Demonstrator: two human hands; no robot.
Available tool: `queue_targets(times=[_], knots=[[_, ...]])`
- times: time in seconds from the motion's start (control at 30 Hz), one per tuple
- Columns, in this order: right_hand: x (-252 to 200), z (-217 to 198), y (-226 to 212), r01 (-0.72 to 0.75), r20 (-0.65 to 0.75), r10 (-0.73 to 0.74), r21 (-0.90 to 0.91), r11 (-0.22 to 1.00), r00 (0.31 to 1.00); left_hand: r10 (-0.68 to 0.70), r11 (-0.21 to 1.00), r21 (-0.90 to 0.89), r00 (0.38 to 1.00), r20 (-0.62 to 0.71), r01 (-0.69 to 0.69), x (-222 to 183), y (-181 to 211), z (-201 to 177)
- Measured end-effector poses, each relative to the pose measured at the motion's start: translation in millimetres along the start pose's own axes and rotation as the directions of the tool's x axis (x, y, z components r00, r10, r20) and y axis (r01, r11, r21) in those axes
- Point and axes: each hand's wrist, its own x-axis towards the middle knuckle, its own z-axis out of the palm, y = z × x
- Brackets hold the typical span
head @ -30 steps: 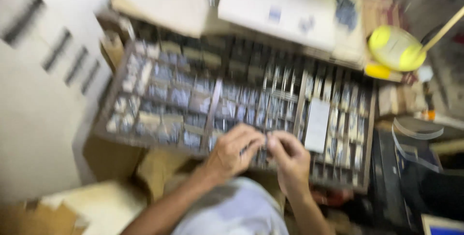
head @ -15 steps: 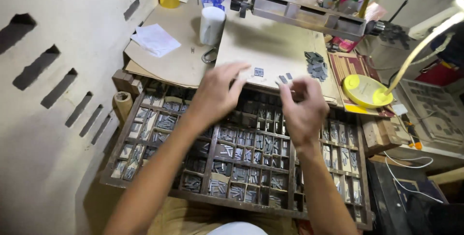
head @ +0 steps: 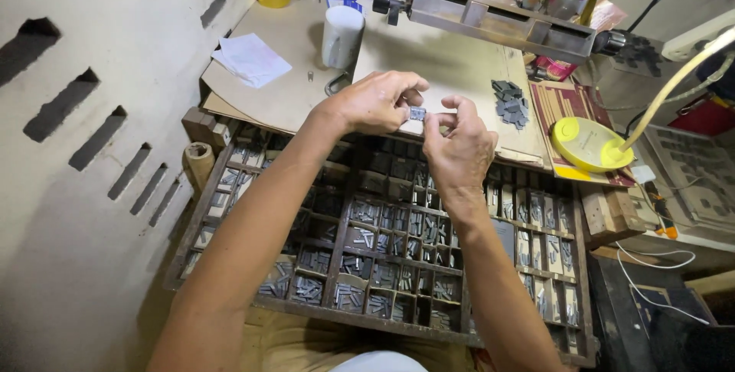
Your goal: Selecting individual metal type characters from a wooden type case for manual typesetting.
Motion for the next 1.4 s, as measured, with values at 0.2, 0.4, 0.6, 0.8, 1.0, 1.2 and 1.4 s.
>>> queue_targets(times=[0.2, 0.4, 0.6, 0.8, 1.0, 1.2, 1.4], knots=[[-0.8, -17.0, -9.4, -0.043, 0.067, 0.031, 0.2, 0.979, 0.997, 0.027, 1.0, -0.003, 1.0, -0.002, -0.027, 3.0, -5.4, 4.2], [10.7, -44.0, 55.5, -0.012, -0.016, 0.014, 0.085, 0.996, 1.0, 0.051, 0.999, -0.006, 0.999, -0.012, -0.051, 1.9, -8.5, 6.9], [7.6, -35.1, 44.2, -0.191, 0.122, 0.184, 0.047, 0.98, 0.975, 0.009, 1.0, -0.027, 1.0, -0.024, -0.01, 2.4, -8.6, 8.9], [15.8, -11.9, 55.8, -0.162, 0.141, 0.146, 0.109, 0.981, 0.979, -0.01, 1.0, -0.003, 1.0, -0.02, 0.01, 2.5, -5.4, 9.0], [20.4, -3.8, 20.1, -0.176, 0.198, 0.149, 0.127, 0.976, 0.969, -0.005, 0.999, 0.051, 1.0, -0.005, 0.005, 8.8, -0.6, 9.2], [20.9, -14.6, 10.5, -0.166, 0.305, 0.106, 0.179, 0.97, 0.947, 0.004, 0.996, 0.086, 1.0, 0.007, -0.004, 18.8, -8.8, 14.6], [36.5, -12.6, 18.5, -0.233, 0.414, 0.131, 0.207, 0.95, 0.901, 0.015, 0.998, 0.064, 0.999, -0.04, -0.013, 10.4, 5.4, 13.4]])
